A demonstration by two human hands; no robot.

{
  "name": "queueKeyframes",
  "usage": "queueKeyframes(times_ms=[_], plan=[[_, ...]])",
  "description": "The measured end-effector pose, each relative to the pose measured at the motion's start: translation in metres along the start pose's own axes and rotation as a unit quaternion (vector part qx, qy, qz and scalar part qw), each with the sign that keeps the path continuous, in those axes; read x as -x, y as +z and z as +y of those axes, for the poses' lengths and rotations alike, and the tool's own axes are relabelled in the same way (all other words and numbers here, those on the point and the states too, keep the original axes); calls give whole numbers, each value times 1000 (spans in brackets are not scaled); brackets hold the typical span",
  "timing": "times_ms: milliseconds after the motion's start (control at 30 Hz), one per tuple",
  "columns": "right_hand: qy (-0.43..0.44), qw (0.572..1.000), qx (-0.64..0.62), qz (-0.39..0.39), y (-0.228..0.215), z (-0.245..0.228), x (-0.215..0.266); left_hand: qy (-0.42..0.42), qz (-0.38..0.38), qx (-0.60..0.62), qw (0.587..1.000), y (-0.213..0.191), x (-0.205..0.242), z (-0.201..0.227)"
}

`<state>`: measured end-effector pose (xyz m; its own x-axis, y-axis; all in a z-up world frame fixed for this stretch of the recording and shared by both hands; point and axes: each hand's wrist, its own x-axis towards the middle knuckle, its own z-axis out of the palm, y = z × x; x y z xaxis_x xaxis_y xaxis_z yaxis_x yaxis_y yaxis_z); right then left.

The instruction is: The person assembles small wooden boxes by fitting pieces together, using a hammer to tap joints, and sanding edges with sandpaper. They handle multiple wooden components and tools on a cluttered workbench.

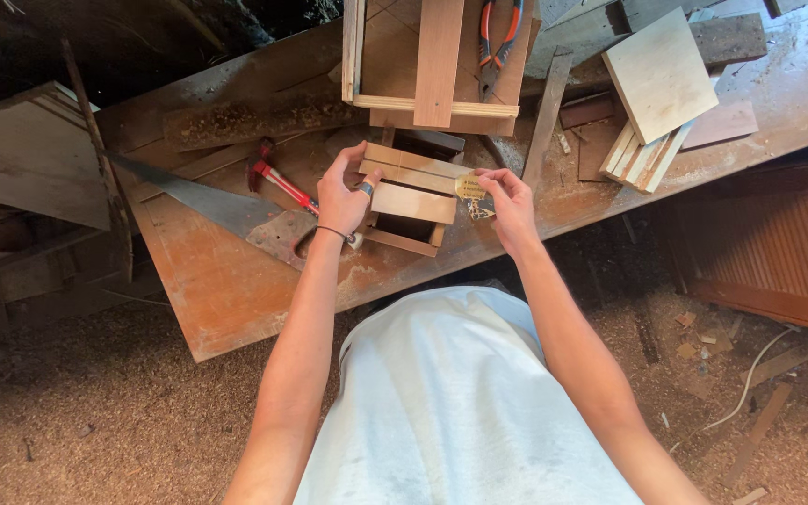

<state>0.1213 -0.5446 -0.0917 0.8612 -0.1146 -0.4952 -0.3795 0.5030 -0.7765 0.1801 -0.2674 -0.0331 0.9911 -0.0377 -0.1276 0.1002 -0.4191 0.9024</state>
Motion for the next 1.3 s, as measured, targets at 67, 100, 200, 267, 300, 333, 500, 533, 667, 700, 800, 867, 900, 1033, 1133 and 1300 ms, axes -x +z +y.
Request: queueKeyframes(times_ms=[67,100,200,267,300,333,500,533,667,700,800,867,900,1033,1133,1300], plan=[[-16,1000,0,-11,0,3,-3,-13,-4,19,1000,1,-2,-3],[-25,1000,-1,-16,-1,4,-4,-23,-6,26,999,1,-2,-5],[-9,1000,-24,-17,-5,9,-4,-28,-7,40,999,2,0,-11],[-12,999,-25,-17,-6,11,-4,-20,-8,47,999,1,1,-15],[-13,999,-26,-17,-6,12,-5,-16,-10,50,999,0,1,-15],[-11,1000,-21,-14,-6,11,-5,-11,-12,54,998,0,1,-15],[-92,994,63,2,6,-5,5,-2,2,51,999,-2,4,-3],[-116,991,71,-3,9,-12,10,5,10,48,999,-3,4,1],[-194,976,96,-24,18,-51,33,21,-1,137,990,-11,-2,17],[-209,972,100,-28,20,-61,36,25,-8,164,986,-13,-4,20],[-195,975,104,-1,28,-90,31,43,-6,232,972,-7,-18,23],[-211,971,112,11,32,-104,20,50,1,258,965,0,-28,23],[-219,969,117,16,32,-110,14,49,4,264,963,6,-31,22],[-261,959,114,-8,24,-129,-6,19,-8,309,951,22,-33,27],[-269,955,122,-5,17,-141,-19,-47,-45,282,957,32,-22,36],[-275,955,98,-43,22,-163,-54,-129,-180,297,929,83,3,45]])
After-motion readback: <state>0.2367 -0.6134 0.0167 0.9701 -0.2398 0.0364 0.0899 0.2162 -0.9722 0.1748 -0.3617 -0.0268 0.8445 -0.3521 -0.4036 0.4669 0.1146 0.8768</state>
